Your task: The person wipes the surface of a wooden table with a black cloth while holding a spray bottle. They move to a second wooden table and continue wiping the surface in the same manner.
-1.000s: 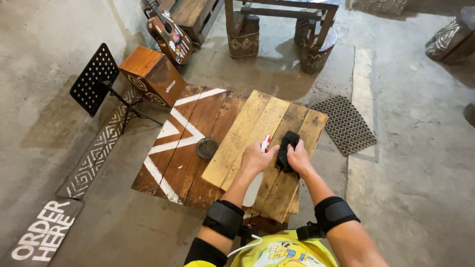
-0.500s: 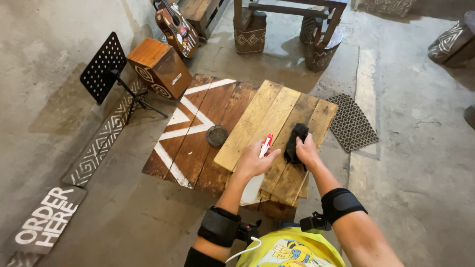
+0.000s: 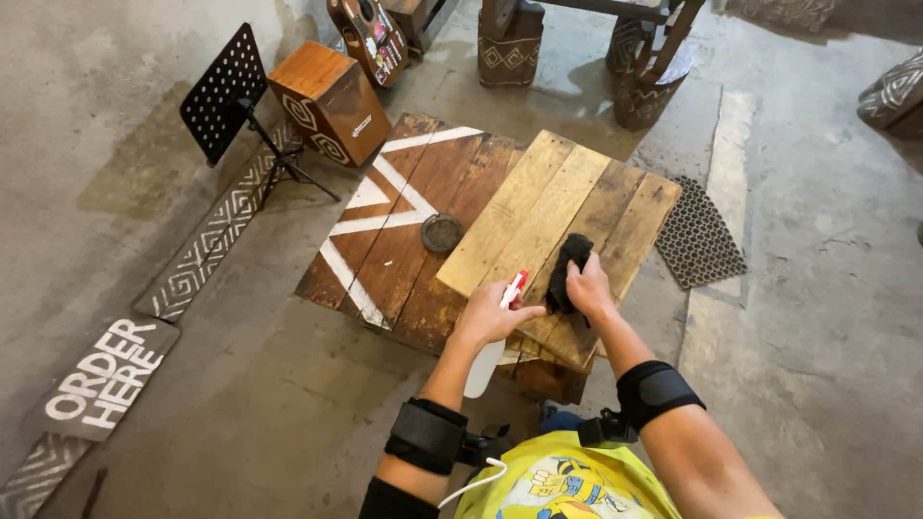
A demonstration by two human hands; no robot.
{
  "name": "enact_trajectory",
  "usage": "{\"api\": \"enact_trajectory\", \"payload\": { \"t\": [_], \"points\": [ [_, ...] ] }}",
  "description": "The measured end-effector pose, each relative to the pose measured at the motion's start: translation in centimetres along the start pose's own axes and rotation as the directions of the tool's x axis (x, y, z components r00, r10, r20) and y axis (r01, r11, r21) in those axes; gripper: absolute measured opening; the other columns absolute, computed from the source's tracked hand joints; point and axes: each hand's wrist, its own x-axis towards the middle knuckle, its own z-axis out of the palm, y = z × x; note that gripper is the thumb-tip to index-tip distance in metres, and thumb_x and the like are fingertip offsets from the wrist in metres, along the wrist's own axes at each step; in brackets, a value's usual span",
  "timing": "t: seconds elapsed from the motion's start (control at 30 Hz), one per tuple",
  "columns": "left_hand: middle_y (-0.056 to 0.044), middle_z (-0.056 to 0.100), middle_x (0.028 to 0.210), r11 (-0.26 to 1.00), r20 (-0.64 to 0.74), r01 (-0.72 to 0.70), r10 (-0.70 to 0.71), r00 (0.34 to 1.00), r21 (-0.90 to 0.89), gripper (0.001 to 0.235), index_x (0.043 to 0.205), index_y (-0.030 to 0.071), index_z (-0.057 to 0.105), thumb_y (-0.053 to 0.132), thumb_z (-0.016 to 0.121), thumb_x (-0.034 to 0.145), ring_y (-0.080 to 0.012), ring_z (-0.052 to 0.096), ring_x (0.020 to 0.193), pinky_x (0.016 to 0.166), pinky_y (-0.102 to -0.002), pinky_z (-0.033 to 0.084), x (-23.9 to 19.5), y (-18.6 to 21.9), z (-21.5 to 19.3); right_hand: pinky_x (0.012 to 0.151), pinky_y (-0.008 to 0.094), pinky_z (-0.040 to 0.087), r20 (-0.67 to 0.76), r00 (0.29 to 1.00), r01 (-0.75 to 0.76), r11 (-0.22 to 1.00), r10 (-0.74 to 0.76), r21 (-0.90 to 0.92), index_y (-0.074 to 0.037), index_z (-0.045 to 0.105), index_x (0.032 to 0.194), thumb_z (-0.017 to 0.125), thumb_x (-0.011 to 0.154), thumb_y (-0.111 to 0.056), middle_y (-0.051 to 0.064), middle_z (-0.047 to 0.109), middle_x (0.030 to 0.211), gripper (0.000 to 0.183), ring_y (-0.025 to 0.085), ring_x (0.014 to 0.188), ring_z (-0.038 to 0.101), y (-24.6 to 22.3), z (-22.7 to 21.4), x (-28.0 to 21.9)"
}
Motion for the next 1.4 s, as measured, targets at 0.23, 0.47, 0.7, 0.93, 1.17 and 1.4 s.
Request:
{"api": "enact_trajectory", "payload": {
  "t": [0.23, 0.47, 0.7, 0.93, 1.17, 1.4],
  "points": [
    [-0.016, 0.073, 0.096, 0.977, -0.056, -0.197, 0.193, 0.980, -0.080, 0.049, 0.113, 0.003, 0.063, 0.031, 0.086, 0.080, -0.0272, 0.071, 0.087, 0.076, -0.039, 0.055, 0.1, -1.6, -0.7, 0.098, 0.052, 0.049, 0.031, 0.999, -0.009, 1.000, 0.009, 0.020, -0.002, 0.050, 0.134, 0.060, 0.099, -0.030, 0.033, 0.065, 0.121, 0.047, 0.050, 0.118, 0.060, -4.2, 0.5, -1.5],
    [-0.018, 0.072, 0.096, 0.945, -0.211, -0.309, 0.283, 0.936, -0.103, 0.042, 0.113, 0.001, 0.065, 0.026, 0.081, 0.083, -0.0346, 0.071, 0.090, 0.077, -0.041, 0.054, 1.1, 2.3, -1.6, 0.095, 0.047, 0.052, 0.029, 0.993, 0.110, 0.989, -0.114, 0.100, -0.003, 0.058, 0.129, 0.062, 0.097, -0.032, 0.026, 0.069, 0.120, 0.044, 0.043, 0.115, 0.065, -7.9, -0.3, -1.4],
    [-0.018, 0.070, 0.096, 0.890, -0.359, -0.455, 0.417, 0.835, -0.024, 0.033, 0.113, 0.000, 0.067, 0.020, 0.077, 0.089, -0.0356, 0.069, 0.089, 0.076, -0.042, 0.053, 3.0, 5.5, -0.8, 0.093, 0.041, 0.053, 0.106, 0.981, 0.128, 0.955, -0.161, 0.267, -0.005, 0.060, 0.130, 0.064, 0.095, -0.033, 0.022, 0.072, 0.118, 0.046, 0.035, 0.111, 0.071, -9.7, -1.4, -0.1],
    [-0.019, 0.067, 0.089, 0.917, -0.484, -0.396, 0.326, 0.812, -0.049, 0.028, 0.111, 0.000, 0.065, 0.018, 0.075, 0.092, -0.0360, 0.068, 0.081, 0.069, -0.041, 0.051, 4.9, 8.6, 0.1, 0.094, 0.043, 0.054, 0.077, 0.989, 0.113, 0.987, -0.122, 0.118, -0.003, 0.056, 0.130, 0.076, 0.087, -0.034, 0.025, 0.071, 0.117, 0.057, 0.038, 0.113, 0.069, -8.0, -4.1, 2.2],
    [-0.018, 0.067, 0.092, 0.909, -0.548, -0.416, 0.330, 0.769, -0.036, 0.028, 0.111, 0.000, 0.065, 0.017, 0.076, 0.092, -0.0351, 0.067, 0.082, 0.072, -0.041, 0.051, 8.3, 9.4, 0.9, 0.098, 0.046, 0.052, 0.000, 0.985, 0.172, 0.984, -0.172, 0.045, -0.004, 0.054, 0.137, 0.075, 0.087, -0.031, 0.026, 0.069, 0.123, 0.061, 0.042, 0.118, 0.065, -4.9, -5.1, 5.0],
    [-0.017, 0.067, 0.094, 0.884, -0.519, -0.464, 0.375, 0.768, -0.048, 0.026, 0.113, 0.000, 0.066, 0.016, 0.073, 0.094, -0.0350, 0.067, 0.085, 0.075, -0.041, 0.051, 14.1, 7.5, -0.4, 0.104, 0.047, 0.047, -0.051, 0.995, 0.076, 0.995, -0.080, -0.071, 0.003, 0.046, 0.145, 0.077, 0.084, -0.035, 0.031, 0.059, 0.133, 0.078, 0.044, 0.125, 0.057, -2.5, -4.0, 7.9]
  ]
}}
